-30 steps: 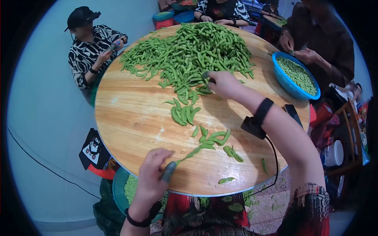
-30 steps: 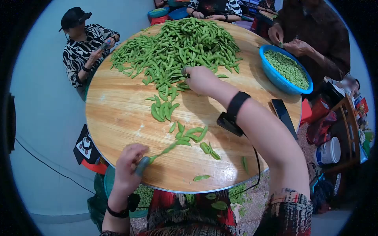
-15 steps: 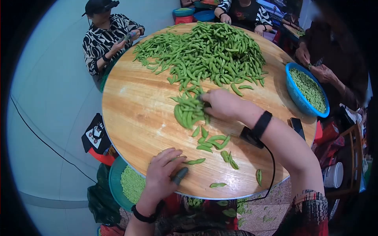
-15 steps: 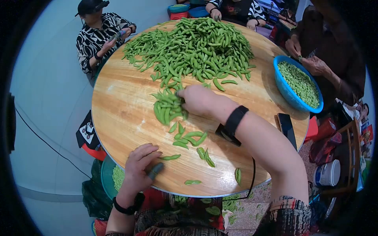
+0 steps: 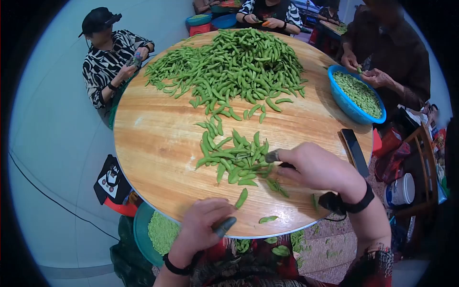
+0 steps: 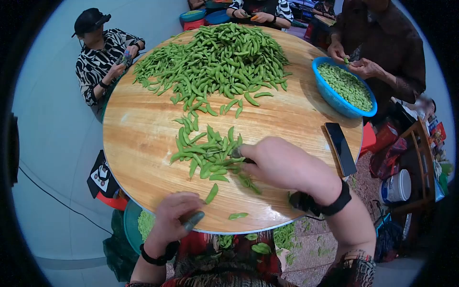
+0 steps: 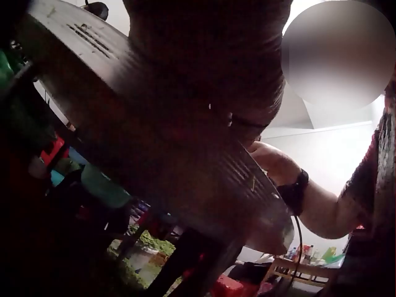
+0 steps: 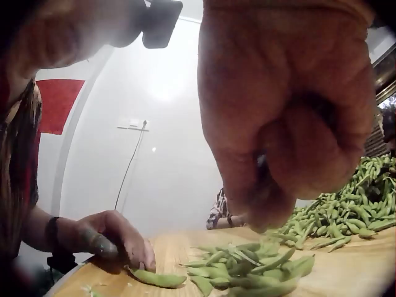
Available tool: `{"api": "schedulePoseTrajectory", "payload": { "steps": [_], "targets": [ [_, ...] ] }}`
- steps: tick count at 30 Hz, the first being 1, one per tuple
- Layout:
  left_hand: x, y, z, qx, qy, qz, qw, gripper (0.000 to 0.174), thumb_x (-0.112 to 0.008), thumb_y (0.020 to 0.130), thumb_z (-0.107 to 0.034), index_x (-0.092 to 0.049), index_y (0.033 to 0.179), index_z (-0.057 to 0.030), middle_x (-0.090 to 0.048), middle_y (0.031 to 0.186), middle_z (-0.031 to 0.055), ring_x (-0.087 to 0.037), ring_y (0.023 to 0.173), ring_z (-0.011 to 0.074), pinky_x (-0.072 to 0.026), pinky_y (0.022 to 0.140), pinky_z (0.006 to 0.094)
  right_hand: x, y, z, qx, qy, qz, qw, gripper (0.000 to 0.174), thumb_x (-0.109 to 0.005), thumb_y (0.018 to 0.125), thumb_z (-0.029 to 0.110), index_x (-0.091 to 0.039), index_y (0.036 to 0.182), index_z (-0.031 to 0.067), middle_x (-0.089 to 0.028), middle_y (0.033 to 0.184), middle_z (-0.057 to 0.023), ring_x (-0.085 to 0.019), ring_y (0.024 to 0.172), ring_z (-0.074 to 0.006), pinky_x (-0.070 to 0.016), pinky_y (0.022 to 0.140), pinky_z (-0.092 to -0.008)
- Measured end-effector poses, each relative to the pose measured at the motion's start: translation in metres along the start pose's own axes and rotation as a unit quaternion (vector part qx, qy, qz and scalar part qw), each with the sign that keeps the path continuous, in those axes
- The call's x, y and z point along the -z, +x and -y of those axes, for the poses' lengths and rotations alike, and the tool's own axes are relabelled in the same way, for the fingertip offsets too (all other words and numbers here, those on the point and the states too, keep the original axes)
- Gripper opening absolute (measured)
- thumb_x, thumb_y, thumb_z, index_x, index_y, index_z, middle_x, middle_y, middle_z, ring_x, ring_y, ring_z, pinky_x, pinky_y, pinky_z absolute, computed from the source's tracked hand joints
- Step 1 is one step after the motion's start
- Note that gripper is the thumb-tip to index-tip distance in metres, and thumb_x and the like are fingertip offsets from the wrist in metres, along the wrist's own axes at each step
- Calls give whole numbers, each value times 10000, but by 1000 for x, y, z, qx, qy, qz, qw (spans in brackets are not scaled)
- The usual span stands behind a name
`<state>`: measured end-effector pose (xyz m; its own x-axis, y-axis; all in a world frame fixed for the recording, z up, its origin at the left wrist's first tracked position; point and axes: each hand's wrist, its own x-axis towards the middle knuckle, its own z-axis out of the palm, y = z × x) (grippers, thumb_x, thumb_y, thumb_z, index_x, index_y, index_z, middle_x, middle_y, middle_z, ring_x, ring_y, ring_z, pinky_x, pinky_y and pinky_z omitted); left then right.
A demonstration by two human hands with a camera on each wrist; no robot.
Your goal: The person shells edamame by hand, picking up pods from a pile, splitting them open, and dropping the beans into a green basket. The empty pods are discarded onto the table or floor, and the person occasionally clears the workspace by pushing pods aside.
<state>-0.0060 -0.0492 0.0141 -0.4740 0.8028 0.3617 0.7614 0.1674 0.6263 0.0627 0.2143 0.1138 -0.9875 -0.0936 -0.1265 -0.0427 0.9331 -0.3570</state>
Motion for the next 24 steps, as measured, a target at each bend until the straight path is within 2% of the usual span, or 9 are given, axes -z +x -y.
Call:
{"api": "schedulePoseTrajectory", "payload": {
  "steps": [5, 10, 15, 16, 17, 19, 20, 22, 24],
  "targets": [
    [6, -5, 5, -60, -120, 10, 991, 218, -709, 693, -63, -652, 903, -68, -626, 948, 99, -613, 925, 284, -490, 750, 378, -43, -23, 24, -46, 51, -111, 991, 180, -580, 821, 167, -571, 926, 21, -559, 661, -220, -565, 656, -398, -435, 574, -468],
    [20, -43, 31, 40, 77, -283, 955, 258, -659, 760, -55, -596, 1008, -18, -561, 1024, 91, -543, 976, 221, -432, 825, 321, -88, -31, 48, -114, 270, -244, 924, 221, -595, 838, 107, -606, 1042, 21, -597, 690, -116, -562, 583, -205, -433, 543, -315],
    [29, -67, 60, 206, -222, -582, 754, 438, -555, 878, -152, -375, 1254, -16, -426, 1229, 107, -396, 1146, 202, -306, 967, 325, -138, -21, 42, -84, 371, -325, 866, 224, -571, 860, 81, -604, 1073, 21, -643, 795, -61, -551, 673, -89, -450, 627, -244],
    [22, -73, 56, 224, -444, -576, 649, 411, -500, 909, -160, -374, 1264, 5, -438, 1229, 91, -406, 1147, 214, -305, 978, 350, -131, -24, 48, -95, 337, -291, 890, 227, -576, 855, 81, -604, 1072, 24, -622, 749, -90, -555, 642, -122, -446, 608, -258],
    [14, -79, 52, 224, -445, -575, 649, 411, -500, 909, -160, -374, 1264, 5, -438, 1229, 91, -406, 1147, 214, -305, 978, 350, -132, -24, 48, -96, 336, -292, 890, 227, -576, 855, 81, -604, 1072, 24, -622, 749, -90, -555, 642, -122, -446, 608, -258],
    [6, -82, 44, 358, -670, -478, 441, 454, -475, 924, -223, -350, 1300, -1, -430, 1263, 80, -395, 1174, 221, -295, 992, 360, -132, -22, 49, -90, 302, -284, 905, 234, -581, 852, 83, -602, 1078, 27, -583, 703, -113, -543, 599, -153, -439, 580, -280],
    [8, -83, 43, 358, -672, -477, 439, 454, -475, 924, -223, -350, 1300, -1, -430, 1263, 80, -395, 1174, 221, -295, 992, 360, -130, -21, 51, -96, 313, -286, 901, 188, -573, 856, 113, -602, 1013, 14, -568, 691, -157, -564, 592, -242, -439, 568, -329],
    [18, -88, 42, 274, -178, -546, 771, 505, -464, 921, -278, -336, 1317, 8, -410, 1304, 99, -402, 1186, 237, -324, 975, 363, -118, -21, 49, -87, 273, -244, 926, 190, -573, 852, 117, -605, 1010, 17, -564, 677, -145, -552, 579, -219, -433, 557, -314],
    [51, -49, 11, 84, -101, -586, 800, 452, -503, 896, -229, -403, 1264, 13, -426, 1292, 108, -432, 1167, 241, -356, 944, 357, -96, -16, 52, -55, 177, -199, 962, 159, -582, 833, 134, -582, 933, 10, -565, 685, -194, -567, 602, -338, -445, 552, -372]
  ]
}}
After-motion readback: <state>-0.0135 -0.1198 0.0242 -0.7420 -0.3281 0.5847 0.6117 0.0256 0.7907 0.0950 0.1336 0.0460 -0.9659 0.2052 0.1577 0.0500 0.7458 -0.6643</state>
